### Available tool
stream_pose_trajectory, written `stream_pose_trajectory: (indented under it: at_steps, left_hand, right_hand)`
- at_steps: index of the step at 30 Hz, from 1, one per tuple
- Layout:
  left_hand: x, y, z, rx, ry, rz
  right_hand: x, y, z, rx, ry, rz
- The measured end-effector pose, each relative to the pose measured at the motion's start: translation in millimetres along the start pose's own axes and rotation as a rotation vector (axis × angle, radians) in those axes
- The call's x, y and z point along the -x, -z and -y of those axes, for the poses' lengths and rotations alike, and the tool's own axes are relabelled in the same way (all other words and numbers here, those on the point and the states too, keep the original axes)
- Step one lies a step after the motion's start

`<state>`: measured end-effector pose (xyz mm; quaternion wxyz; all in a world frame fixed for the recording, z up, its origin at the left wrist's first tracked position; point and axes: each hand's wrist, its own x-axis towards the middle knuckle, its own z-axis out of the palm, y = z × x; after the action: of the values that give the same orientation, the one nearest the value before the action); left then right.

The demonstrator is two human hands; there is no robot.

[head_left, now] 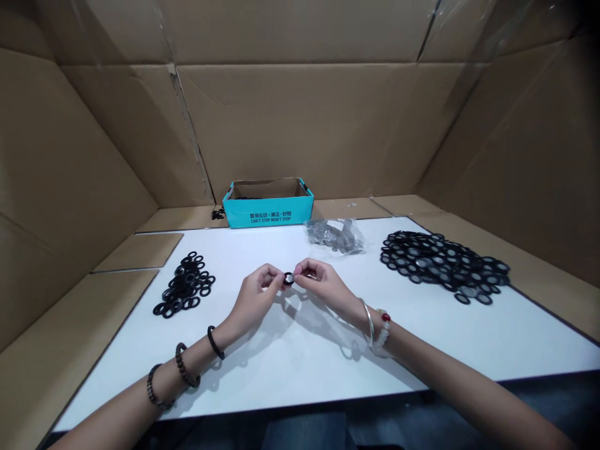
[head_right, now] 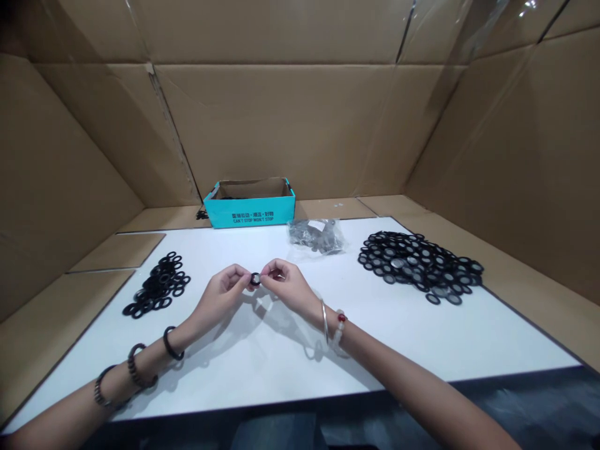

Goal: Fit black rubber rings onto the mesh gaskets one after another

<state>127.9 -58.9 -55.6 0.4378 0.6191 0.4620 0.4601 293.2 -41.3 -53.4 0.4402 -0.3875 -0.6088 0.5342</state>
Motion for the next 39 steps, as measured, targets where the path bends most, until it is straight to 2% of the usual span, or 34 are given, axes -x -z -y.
stream_pose_trajectory:
  at_steps: [4, 10, 13, 17, 26, 29, 32, 36, 39]
  left_hand:
    - [1.4, -1.2, 2.2, -0.014, 0.005, 0.021]
    - [-2.3, -1.9, 8.2, 0.09, 0.043, 0.051]
    - [-2.5, -1.9, 7.1, 0.138, 0.056, 0.062]
    - [-1.7, -2.4, 2.7, 0.197, 0.099, 0.049]
    - [-1.4, -4.8, 0.6, 0.2, 0.18, 0.002]
    - [-1.1, -4.4, 2.7, 0.136, 0.158, 0.006]
    - [-0.4, -2.2, 3.5, -0.002, 0.074, 0.033]
    - [0.2, 1.4, 2.4, -0.141, -0.042, 0.067]
    - [-0.7, 2.2, 2.0, -0.132, -0.042, 0.088]
  right_hand:
    - [-1.9, -1.4, -6.3, -0.071, -0.036, 0.004]
    - [-1.3, -3.8, -7.3, -0.143, -0.028, -0.028]
    - [0.0, -3.7, -4.8, -0.16, -0.067, 0.015]
    - [0.4, -2.2, -4.3, -0.195, -0.097, 0.046]
    - [-1.6, -3.9, -13.5, -0.137, -0.057, 0.004]
    - [-1.1, -3.5, -12.9, -0.053, -0.017, 0.006]
    - [-0.9, 1.0, -9.6, 0.115, 0.038, 0.067]
    - [-2.2, 9.9, -6.4, 0.439, 0.243, 0.167]
    - [-3.1, 13.1, -6.0, 0.549, 0.358, 0.206]
